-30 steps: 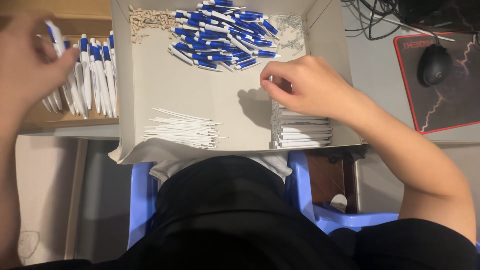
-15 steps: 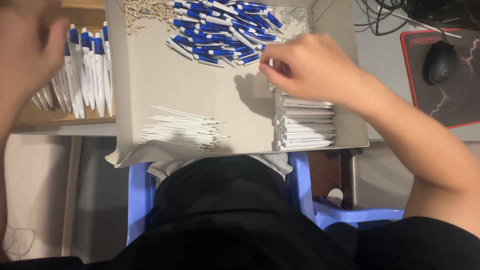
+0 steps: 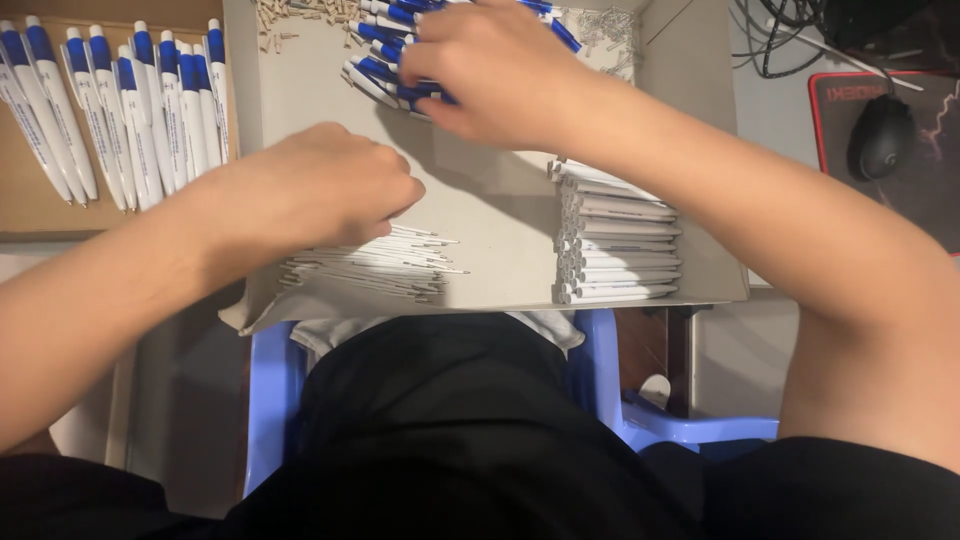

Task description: Assembling ballpoint pens by inserting ink refills into barrels and attaching the top components.

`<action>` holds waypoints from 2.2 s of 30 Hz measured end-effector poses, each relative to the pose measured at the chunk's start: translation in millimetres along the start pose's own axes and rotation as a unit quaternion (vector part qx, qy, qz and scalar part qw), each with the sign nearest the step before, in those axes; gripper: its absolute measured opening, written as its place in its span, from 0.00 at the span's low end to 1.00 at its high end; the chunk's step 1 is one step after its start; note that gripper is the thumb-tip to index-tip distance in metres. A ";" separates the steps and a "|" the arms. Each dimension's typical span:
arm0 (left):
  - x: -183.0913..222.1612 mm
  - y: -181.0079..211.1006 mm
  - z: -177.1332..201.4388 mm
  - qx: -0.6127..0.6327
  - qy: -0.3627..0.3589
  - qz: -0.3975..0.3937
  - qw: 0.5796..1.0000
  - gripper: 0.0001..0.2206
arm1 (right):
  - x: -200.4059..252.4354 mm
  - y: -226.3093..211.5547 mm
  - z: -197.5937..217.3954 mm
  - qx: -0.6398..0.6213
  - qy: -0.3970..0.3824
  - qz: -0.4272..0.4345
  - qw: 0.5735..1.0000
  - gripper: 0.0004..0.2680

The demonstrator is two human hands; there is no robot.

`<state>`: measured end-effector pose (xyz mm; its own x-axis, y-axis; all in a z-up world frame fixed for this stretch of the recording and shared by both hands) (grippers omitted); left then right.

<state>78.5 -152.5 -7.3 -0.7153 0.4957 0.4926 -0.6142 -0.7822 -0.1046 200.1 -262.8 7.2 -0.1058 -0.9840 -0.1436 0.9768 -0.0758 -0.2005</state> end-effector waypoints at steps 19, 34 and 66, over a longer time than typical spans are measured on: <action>-13.4 6.4 -21.2 -0.023 0.010 -0.032 0.999 0.08 | -60.6 10.3 -61.6 0.175 0.104 0.124 0.971 0.06; 0.1 8.7 18.2 0.068 0.242 -0.047 0.967 0.02 | 24.7 -14.3 50.5 -0.098 0.006 -0.111 0.989 0.03; -4.5 11.8 23.2 0.089 0.231 0.024 0.969 0.12 | 93.3 16.5 40.9 -0.174 -0.036 -0.087 0.980 0.07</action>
<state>82.1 -172.7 9.3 -0.8400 0.5405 0.0480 -0.5382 -0.8412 0.0523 214.0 -362.5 30.1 -0.2395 -0.9708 -0.0122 0.8206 -0.1956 -0.5370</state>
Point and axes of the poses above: each hand's wrist, its own x-axis away from the middle knuckle, its own z-axis out of the back of the hand, y = z × x, the point moved 4 cm from there along -x, towards the middle knuckle, and after that the axes turned 13 degrees about -x, right-handed, at the moved point
